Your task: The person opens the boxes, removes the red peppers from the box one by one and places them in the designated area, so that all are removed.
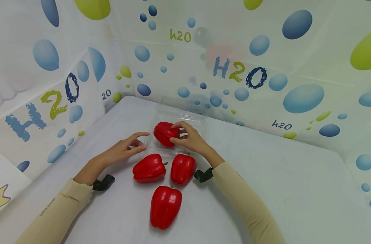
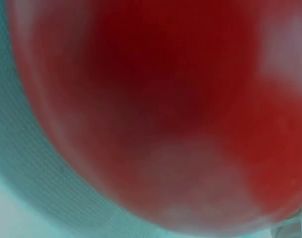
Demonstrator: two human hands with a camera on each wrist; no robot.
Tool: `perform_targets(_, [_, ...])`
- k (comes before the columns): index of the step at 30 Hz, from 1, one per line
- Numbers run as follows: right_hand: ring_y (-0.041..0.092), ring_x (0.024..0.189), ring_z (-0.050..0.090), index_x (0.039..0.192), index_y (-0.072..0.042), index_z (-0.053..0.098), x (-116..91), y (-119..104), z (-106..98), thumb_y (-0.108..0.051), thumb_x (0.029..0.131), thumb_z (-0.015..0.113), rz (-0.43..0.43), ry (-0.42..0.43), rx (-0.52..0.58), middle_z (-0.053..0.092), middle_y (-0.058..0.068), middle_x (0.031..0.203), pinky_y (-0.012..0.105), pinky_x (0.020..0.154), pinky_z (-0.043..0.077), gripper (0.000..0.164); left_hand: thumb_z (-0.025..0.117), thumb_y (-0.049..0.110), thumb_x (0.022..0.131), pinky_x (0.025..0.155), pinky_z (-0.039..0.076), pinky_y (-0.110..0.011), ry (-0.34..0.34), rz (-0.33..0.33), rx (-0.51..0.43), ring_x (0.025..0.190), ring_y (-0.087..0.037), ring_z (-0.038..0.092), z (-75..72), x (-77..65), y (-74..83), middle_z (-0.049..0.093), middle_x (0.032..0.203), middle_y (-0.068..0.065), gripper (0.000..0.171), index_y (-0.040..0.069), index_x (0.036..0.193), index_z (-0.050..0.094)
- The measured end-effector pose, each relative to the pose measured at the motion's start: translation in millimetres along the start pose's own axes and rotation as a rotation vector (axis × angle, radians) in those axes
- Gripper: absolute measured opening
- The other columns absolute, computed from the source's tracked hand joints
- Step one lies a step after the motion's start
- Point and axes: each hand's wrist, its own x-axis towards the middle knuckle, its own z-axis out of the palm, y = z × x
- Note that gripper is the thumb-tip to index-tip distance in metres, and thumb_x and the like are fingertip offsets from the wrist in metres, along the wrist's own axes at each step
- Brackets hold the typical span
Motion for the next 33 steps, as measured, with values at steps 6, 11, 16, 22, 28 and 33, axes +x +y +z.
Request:
perform_targets(6, [0.030,0.115,0.058,0.128,-0.007,0.051,-1.8,-0.7,0.8,-0.011,0.089,0.070,-0.025,0.001,0.016,0.053,0.013,0.132,0.035,0.093,0.053,0.043,0.059,0.027,0.096,0.088,0.054,-0.050,0.004,-0.007,0.003,0.115,-0.035,0.056,-0.3,-1.6,0.5,0.059,0.125,-0.017,0.059,0.026,0.149,0.033])
perform_targets(11, [0.030,0.115,0.058,0.129,-0.007,0.050,-4.1,-2.0,0.6,-0.011,0.089,0.070,-0.032,-0.001,0.022,0.053,0.013,0.132,0.035,0.093,0.053,0.044,0.059,0.028,0.096,0.088,0.054,-0.050,0.002,-0.007,0.006,0.116,-0.035,0.056,-0.7,-2.7,-0.2,0.059,0.126,-0.017,0.059,0.027,0.149,0.032])
perform_targets(16, [0.030,0.115,0.058,0.128,-0.006,0.051,-6.7,-1.8,-0.4,-0.011,0.089,0.070,-0.038,0.001,0.021,0.054,0.013,0.131,0.037,0.093,0.053,0.044,0.059,0.028,0.096,0.088,0.054,-0.049,0.000,-0.001,0.007,0.115,-0.035,0.056,-0.6,-2.1,-0.7,0.059,0.125,-0.016,0.059,0.027,0.149,0.032])
perform_targets(22, [0.029,0.116,0.057,0.128,-0.007,0.051,-10.6,-0.6,-2.8,-0.011,0.089,0.070,-0.037,0.005,0.023,0.055,0.013,0.130,0.037,0.094,0.053,0.043,0.059,0.029,0.096,0.088,0.054,-0.049,0.003,-0.002,0.005,0.116,-0.035,0.056,-0.7,-0.8,-0.9,0.059,0.126,-0.016,0.059,0.027,0.149,0.033])
perform_targets(28, [0.028,0.117,0.057,0.128,-0.008,0.050,-14.7,0.1,-4.8,-0.011,0.089,0.070,-0.032,0.000,0.024,0.055,0.011,0.130,0.036,0.094,0.052,0.044,0.059,0.029,0.096,0.088,0.054,-0.049,0.001,0.000,0.003,0.115,-0.035,0.056,-0.2,0.3,-1.2,0.060,0.125,-0.016,0.060,0.027,0.149,0.033])
perform_targets(33, [0.029,0.117,0.057,0.128,-0.007,0.050,-18.0,-1.4,-5.3,-0.010,0.089,0.069,-0.043,-0.006,0.049,0.054,0.012,0.131,0.036,0.095,0.052,0.044,0.059,0.028,0.096,0.088,0.054,-0.049,-0.001,0.006,0.001,0.115,-0.035,0.056,-0.2,-0.4,-1.6,0.060,0.125,-0.016,0.060,0.026,0.149,0.033])
